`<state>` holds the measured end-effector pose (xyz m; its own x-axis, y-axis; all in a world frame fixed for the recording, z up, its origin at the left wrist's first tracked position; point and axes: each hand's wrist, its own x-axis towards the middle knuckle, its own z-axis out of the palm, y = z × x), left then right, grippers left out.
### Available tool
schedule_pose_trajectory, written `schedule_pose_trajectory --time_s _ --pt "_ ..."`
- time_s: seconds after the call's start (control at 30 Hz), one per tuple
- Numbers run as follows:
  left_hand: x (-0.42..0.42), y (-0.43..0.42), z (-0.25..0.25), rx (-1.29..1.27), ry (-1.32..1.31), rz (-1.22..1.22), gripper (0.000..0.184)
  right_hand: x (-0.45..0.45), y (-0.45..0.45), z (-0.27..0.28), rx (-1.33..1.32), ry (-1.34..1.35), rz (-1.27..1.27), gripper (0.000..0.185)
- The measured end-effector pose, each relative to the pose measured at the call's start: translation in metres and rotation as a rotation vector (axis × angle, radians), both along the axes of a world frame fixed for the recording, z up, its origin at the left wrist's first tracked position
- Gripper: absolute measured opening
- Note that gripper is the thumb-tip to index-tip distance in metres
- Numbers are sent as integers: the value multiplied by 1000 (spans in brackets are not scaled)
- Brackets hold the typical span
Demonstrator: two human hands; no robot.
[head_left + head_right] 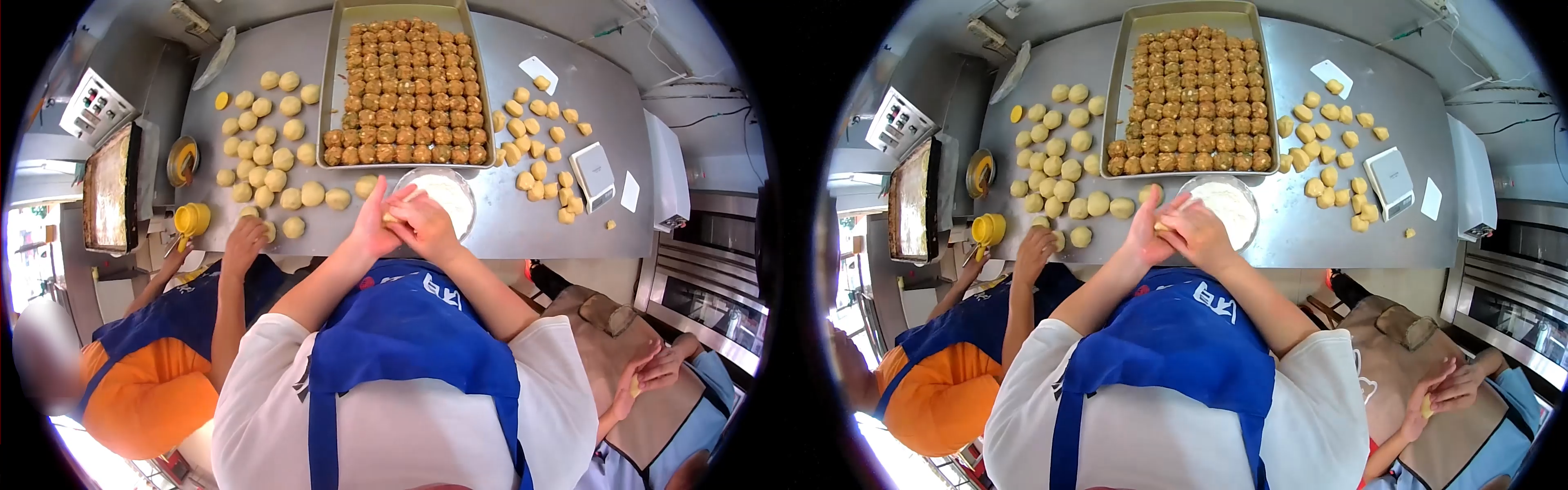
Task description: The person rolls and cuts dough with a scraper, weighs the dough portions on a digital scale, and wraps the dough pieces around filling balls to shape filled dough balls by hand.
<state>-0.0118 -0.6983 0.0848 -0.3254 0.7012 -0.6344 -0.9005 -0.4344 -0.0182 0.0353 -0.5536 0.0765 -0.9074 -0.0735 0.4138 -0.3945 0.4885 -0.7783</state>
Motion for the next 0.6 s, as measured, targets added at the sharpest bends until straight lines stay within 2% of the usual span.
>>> schedule_pose_trajectory --time_s 0.03,0.07,0.1,0.13,0.17,0.2,0.23,0.27,0.3,0.4,0.47,0.53,0.57,0.6 --pt "0 -2 -8 -71 134 80 55 -9 -3 5 180 255 87 33" --pt "-2 -4 -16 -139 270 162 54 -14 -3 15 188 261 91 33" --pt "-2 -7 -7 -198 474 80 62 -20 -3 37 197 278 91 35" --pt "1 -6 8 -194 474 80 62 -22 -6 49 202 290 91 38" --pt "7 -4 24 -164 490 38 67 -21 -10 49 185 158 88 48" --pt "9 -4 45 -133 510 1 73 -22 -18 52 190 162 94 48" --pt "10 -9 71 -31 337 -65 87 -20 -28 55 125 214 55 54" --pt "10 -11 71 -31 338 -52 87 -17 -38 58 57 261 21 61" --pt "8 -11 69 -69 449 -23 89 -15 -51 61 -23 277 70 70" --pt "8 -12 65 -200 771 60 95 -20 -62 82 10 365 16 72" --pt "7 -12 63 -285 982 113 100 -30 -60 84 -5 282 61 77" --pt "2 -16 60 -284 1016 107 101 -39 -55 82 -415 -328 247 94" --pt "5 -16 58 -225 954 158 100 -46 -58 79 -340 -96 157 86" --pt "5 -16 56 -165 896 208 99 -50 -61 78 -339 -92 165 86"
